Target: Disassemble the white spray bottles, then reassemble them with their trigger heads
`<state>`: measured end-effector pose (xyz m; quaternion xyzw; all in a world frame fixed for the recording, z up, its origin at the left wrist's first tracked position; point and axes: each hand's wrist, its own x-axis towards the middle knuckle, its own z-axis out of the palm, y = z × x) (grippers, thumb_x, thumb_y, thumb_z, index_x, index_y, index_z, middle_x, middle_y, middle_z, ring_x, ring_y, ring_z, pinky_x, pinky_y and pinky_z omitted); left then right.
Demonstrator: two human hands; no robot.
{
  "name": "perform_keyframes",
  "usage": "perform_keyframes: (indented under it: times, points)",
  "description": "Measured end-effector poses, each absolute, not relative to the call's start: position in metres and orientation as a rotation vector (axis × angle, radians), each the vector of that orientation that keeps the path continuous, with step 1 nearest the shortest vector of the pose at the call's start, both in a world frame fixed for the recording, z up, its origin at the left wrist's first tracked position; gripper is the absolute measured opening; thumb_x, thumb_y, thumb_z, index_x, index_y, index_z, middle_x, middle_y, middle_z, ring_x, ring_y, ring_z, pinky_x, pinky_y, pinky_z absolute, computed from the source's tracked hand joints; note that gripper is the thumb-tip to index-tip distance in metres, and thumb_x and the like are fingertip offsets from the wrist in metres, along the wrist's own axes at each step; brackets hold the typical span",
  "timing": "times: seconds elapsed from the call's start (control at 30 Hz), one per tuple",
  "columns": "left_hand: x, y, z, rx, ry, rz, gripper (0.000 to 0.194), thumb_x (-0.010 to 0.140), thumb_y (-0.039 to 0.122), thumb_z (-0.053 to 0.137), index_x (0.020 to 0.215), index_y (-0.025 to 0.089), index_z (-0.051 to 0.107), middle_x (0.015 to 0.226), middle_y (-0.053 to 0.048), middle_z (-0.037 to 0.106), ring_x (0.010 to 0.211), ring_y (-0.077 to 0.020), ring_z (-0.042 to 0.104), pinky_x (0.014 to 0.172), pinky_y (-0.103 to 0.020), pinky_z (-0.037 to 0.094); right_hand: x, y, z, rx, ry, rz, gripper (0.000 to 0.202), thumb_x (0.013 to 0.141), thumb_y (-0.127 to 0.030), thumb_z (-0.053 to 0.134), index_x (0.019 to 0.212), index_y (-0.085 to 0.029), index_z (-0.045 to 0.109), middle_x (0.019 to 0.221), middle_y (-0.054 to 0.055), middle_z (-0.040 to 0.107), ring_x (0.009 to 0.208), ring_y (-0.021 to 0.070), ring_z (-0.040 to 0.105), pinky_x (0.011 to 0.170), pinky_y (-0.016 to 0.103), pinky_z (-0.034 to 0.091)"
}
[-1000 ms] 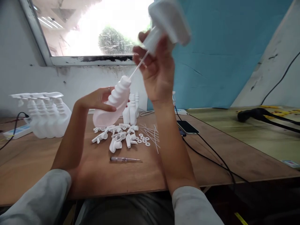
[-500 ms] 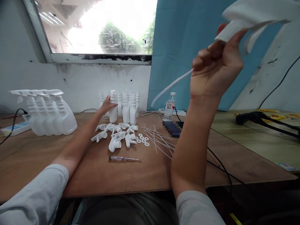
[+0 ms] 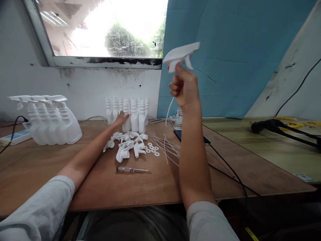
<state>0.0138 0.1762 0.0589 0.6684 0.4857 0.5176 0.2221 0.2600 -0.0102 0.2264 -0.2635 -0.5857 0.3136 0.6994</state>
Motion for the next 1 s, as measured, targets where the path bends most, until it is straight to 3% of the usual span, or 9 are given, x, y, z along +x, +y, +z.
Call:
perform_keyframes:
  times: [0.1, 0.23, 0.37, 0.47, 0.57, 0.73, 0.87, 0.93, 1.0]
  points:
    - [0.007, 0.168, 0.08, 1.728, 1.437, 1.593, 0.05, 0.084, 0.034, 0.066, 0.122, 0.01, 0.046, 0.126, -0.023, 0.056, 0.117, -0.0286, 0.056, 0.099, -0.037, 0.041, 0.258, 0.001, 0.219, -0.746, -1.45, 0.75, 0.024, 0.09, -0.034, 0.06, 0.074, -0.018, 0.051, 0.052, -0.009, 0.015, 0.047, 0.0064, 0.008, 0.046, 0.026, 0.004]
    - [0.009, 0.134, 0.128, 1.742, 1.161, 1.794, 0.037, 0.093, 0.046, 0.049, 0.116, 0.016, 0.048, 0.119, -0.014, 0.058, 0.101, -0.019, 0.062, 0.083, -0.029, 0.051, 0.245, 0.012, 0.209, -0.904, -1.565, 0.812, 0.041, 0.071, -0.039, 0.08, 0.064, -0.018, 0.045, 0.052, -0.01, 0.019, 0.045, 0.0032, 0.012, 0.042, 0.021, 0.007]
    - [0.034, 0.084, 0.159, 1.996, 0.468, 1.4, 0.042, 0.09, 0.053, 0.053, 0.12, 0.023, 0.051, 0.122, -0.009, 0.057, 0.101, -0.0199, 0.061, 0.072, -0.027, 0.055, 0.225, 0.016, 0.202, -1.093, -1.703, 0.962, 0.047, 0.07, -0.041, 0.081, 0.059, -0.019, 0.041, 0.052, -0.009, 0.02, 0.045, 0.0023, 0.014, 0.039, 0.02, 0.01]
    - [0.05, 0.062, 0.161, 2.01, 0.509, 1.302, 0.047, 0.082, 0.046, 0.068, 0.116, 0.02, 0.05, 0.103, -0.007, 0.061, 0.091, -0.0185, 0.063, 0.066, -0.023, 0.055, 0.218, 0.017, 0.198, -1.143, -1.797, 1.099, 0.053, 0.067, -0.038, 0.083, 0.056, -0.02, 0.035, 0.052, -0.009, 0.021, 0.046, 0.0025, 0.017, 0.038, 0.02, 0.014]
    - [0.05, 0.063, 0.158, 1.921, 0.593, 1.296, 0.036, 0.083, 0.042, 0.067, 0.1, 0.015, 0.051, 0.087, -0.005, 0.06, 0.078, -0.0142, 0.062, 0.06, -0.021, 0.054, 0.222, 0.019, 0.197, -1.195, -1.885, 1.167, 0.045, 0.068, -0.04, 0.083, 0.061, -0.018, 0.045, 0.052, -0.008, 0.025, 0.047, 0.0035, 0.021, 0.037, 0.02, 0.021]
    - [0.032, 0.072, 0.164, 1.749, 0.677, 1.368, 0.028, 0.086, 0.038, 0.062, 0.094, 0.016, 0.047, 0.087, -0.004, 0.059, 0.07, -0.0116, 0.061, 0.058, -0.022, 0.054, 0.24, 0.029, 0.191, -1.527, -1.867, 0.985, 0.037, 0.071, -0.042, 0.081, 0.074, -0.017, 0.054, 0.06, -0.002, 0.045, 0.052, 0.008, 0.044, 0.049, 0.025, 0.05]
    - [0.021, 0.063, 0.175, 1.626, 0.617, 1.333, 0.029, 0.085, 0.04, 0.06, 0.092, 0.019, 0.042, 0.077, -0.001, 0.058, 0.057, -0.0115, 0.058, 0.052, -0.025, 0.052, 0.251, 0.039, 0.186, -1.859, -1.886, 0.857, 0.045, 0.076, -0.05, 0.073, 0.1, -0.015, 0.06, 0.1, 0.014, 0.064, 0.087, 0.0232, 0.066, 0.071, 0.036, 0.059]
    - [0.017, 0.056, 0.18, 1.564, 0.52, 1.317, 0.027, 0.081, 0.037, 0.06, 0.089, 0.019, 0.042, 0.073, -0.001, 0.057, 0.054, -0.0118, 0.057, 0.049, -0.024, 0.049, 0.251, 0.036, 0.19, -1.988, -1.933, 0.679, 0.061, 0.076, -0.053, 0.072, 0.122, -0.016, 0.055, 0.129, 0.019, 0.056, 0.111, 0.0321, 0.06, 0.08, 0.041, 0.058]
    - [0.012, 0.05, 0.186, 1.488, 0.42, 1.306, 0.023, 0.076, 0.032, 0.058, 0.088, 0.017, 0.046, 0.072, -0.002, 0.057, 0.054, -0.012, 0.056, 0.047, -0.023, 0.046, 0.243, 0.027, 0.196, -2.0, -2.006, 0.53, 0.067, 0.078, -0.054, 0.069, 0.132, -0.018, 0.05, 0.139, 0.018, 0.05, 0.119, 0.0347, 0.056, 0.085, 0.041, 0.057]
